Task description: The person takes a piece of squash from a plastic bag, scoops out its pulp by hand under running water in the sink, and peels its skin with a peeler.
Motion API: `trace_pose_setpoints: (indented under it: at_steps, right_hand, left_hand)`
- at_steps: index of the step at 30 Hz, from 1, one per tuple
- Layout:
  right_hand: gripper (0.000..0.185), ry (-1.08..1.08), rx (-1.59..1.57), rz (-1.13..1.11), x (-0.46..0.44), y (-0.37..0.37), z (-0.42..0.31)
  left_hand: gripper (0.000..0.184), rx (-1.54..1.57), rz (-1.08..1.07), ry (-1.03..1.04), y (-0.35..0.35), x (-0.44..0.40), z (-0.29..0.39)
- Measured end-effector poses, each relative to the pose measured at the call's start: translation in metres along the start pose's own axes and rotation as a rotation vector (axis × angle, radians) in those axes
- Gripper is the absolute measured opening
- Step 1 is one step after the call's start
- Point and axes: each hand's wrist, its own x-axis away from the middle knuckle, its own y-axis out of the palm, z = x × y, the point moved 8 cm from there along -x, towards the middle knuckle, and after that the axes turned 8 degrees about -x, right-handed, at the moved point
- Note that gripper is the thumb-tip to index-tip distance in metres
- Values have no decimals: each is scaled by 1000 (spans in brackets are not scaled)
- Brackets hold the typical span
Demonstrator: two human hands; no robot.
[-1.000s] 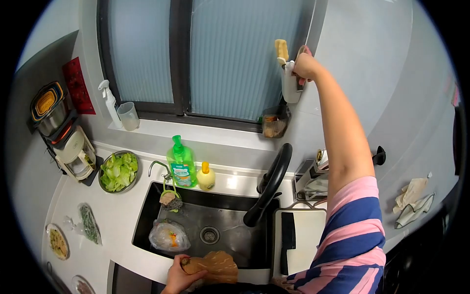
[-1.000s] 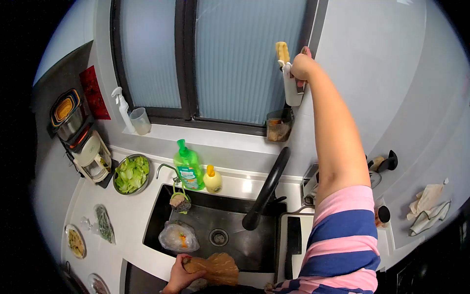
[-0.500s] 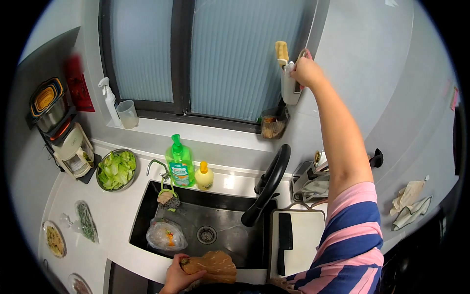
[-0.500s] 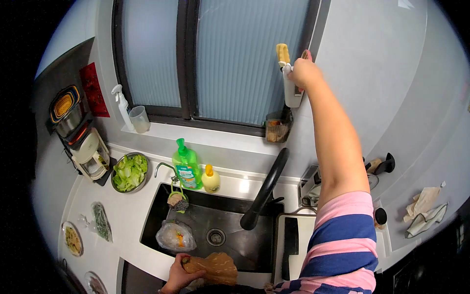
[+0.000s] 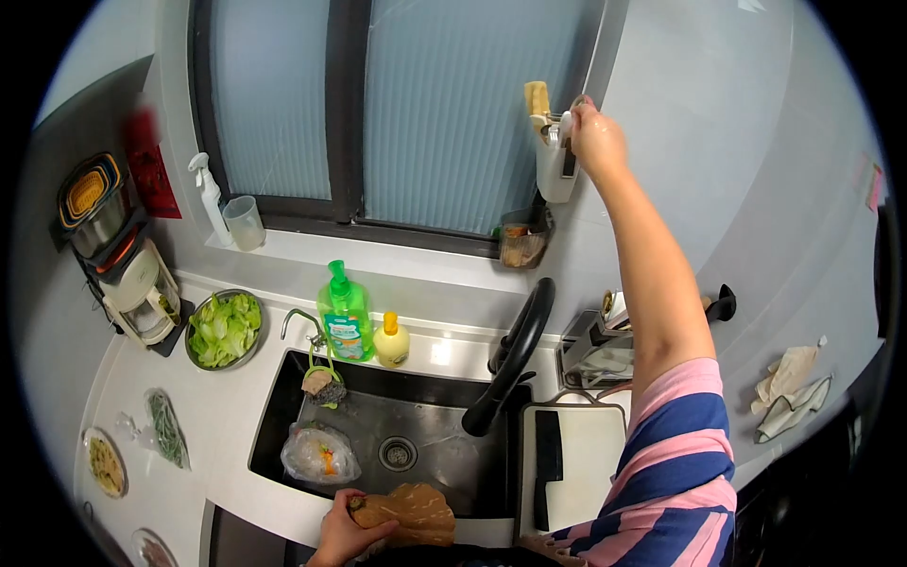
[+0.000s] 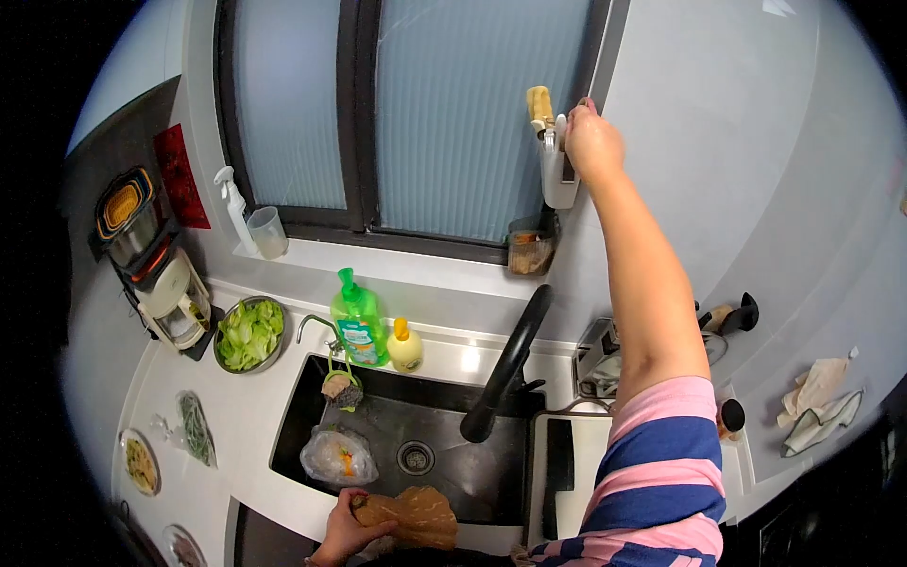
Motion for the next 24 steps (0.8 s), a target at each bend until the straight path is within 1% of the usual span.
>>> trace_pose_setpoints:
  at_steps: [2, 4, 5, 7, 8, 10, 12, 14, 16, 17, 19, 21, 23, 24]
  right_hand:
    - [19, -25, -24, 36, -2, 3, 2]
    - [16, 147, -209, -26, -4, 10, 10]
    - [16, 149, -209, -27, -6, 8, 9]
    - [19, 430, -391, -107, -2, 6, 15]
    - [19, 429, -393, -108, -2, 7, 15]
    - [22, 392, -401, 59, -2, -4, 15]
    - [22, 383, -407, 78, -3, -4, 16]
    - [23, 375, -410, 98, -5, -6, 17]
    - [23, 446, -552, 117, -4, -2, 23]
    - [23, 445, -551, 120, -6, -2, 24]
    - [23, 380, -630, 167, -9, -7, 21]
    - [23, 384, -654, 147, -11, -10, 19]
    - [23, 387, -677, 128, -12, -15, 15]
    - [24, 365, -695, 214, -9, -25, 11]
  left_hand:
    - [80, 3, 10, 22, 1, 0, 0]
    - [79, 6, 20, 41, 3, -3, -6]
    - [80, -23, 12, 45, 6, -7, -12]
    - [80, -52, 5, 44, 6, -7, -15]
    - [80, -39, 5, 49, 6, -7, -14]
    - [80, -24, 4, 48, 5, -5, -14]
    - [79, -7, 29, 66, 3, -4, -12]
    - [80, -15, 11, 44, 4, -4, -12]
    - [80, -24, -4, 24, 4, -3, -11]
    - [82, -33, -12, 20, 4, -3, -9]
    - [83, -45, -20, 17, 4, -3, -9]
    - [87, -66, -4, 68, 5, -4, -9]
    - [87, -60, -11, 68, 6, -3, -9]
    - [86, -52, -16, 64, 6, -3, -9]
